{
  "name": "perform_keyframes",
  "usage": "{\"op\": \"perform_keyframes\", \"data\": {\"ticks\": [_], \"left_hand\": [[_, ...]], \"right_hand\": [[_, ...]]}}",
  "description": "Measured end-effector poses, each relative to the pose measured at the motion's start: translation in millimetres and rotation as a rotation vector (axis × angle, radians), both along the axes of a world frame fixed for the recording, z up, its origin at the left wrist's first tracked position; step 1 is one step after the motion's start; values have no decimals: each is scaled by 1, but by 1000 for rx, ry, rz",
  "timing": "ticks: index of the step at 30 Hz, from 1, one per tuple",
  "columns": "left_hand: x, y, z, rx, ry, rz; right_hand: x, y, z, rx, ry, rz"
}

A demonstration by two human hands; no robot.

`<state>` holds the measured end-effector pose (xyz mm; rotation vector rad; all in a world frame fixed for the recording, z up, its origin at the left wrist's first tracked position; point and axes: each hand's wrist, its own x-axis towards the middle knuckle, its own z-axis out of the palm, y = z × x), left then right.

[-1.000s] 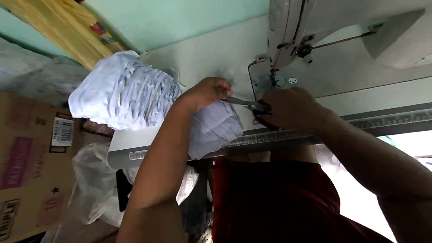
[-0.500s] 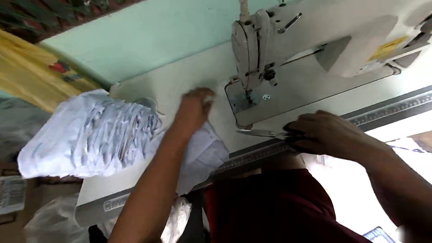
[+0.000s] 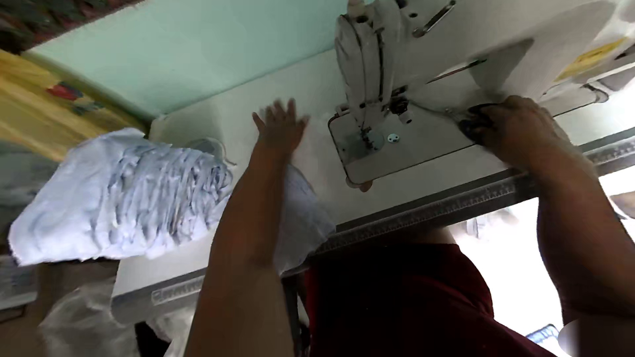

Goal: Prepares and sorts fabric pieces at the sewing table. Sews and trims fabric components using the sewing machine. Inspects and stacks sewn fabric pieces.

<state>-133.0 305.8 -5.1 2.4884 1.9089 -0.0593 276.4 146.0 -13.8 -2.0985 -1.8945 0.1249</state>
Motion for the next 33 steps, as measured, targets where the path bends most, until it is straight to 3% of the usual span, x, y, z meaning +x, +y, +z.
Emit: {"op": "perform_keyframes", "data": {"ticks": [2, 7, 9, 12, 14, 16, 19, 23, 26, 29, 33], "left_hand": [[-11, 5, 17, 50, -26, 103], [-65, -53, 70, 125, -332, -109], [-90, -98, 80, 165, -323, -146], [-116, -159, 67, 167, -351, -169], [-126, -194, 53, 120, -392, -160], [-132, -217, 38, 54, -446, -154], [-138, -237, 12, -46, -492, -167], [-148, -250, -3, -43, -557, -196], [-142, -250, 4, -35, -619, -129], [-125, -252, 21, 112, -750, -4], [-110, -251, 48, 128, -1094, 5]], "right_hand": [[-1, 6, -4, 45, 9, -16], [-36, -19, 6, 161, 56, 38], [-76, -33, 8, 219, 77, 231], [-168, -51, -8, 323, 224, 736], [-232, -62, -11, 180, 241, 1067], [-277, -70, -11, 80, 130, 1192], [-306, -71, -14, 158, 76, 1193], [-305, -67, -1, 215, 112, 1132], [-294, -56, 28, 218, 313, 1066], [-278, -42, 70, 327, 578, 952], [-256, -22, 102, 294, 769, 796]]}}
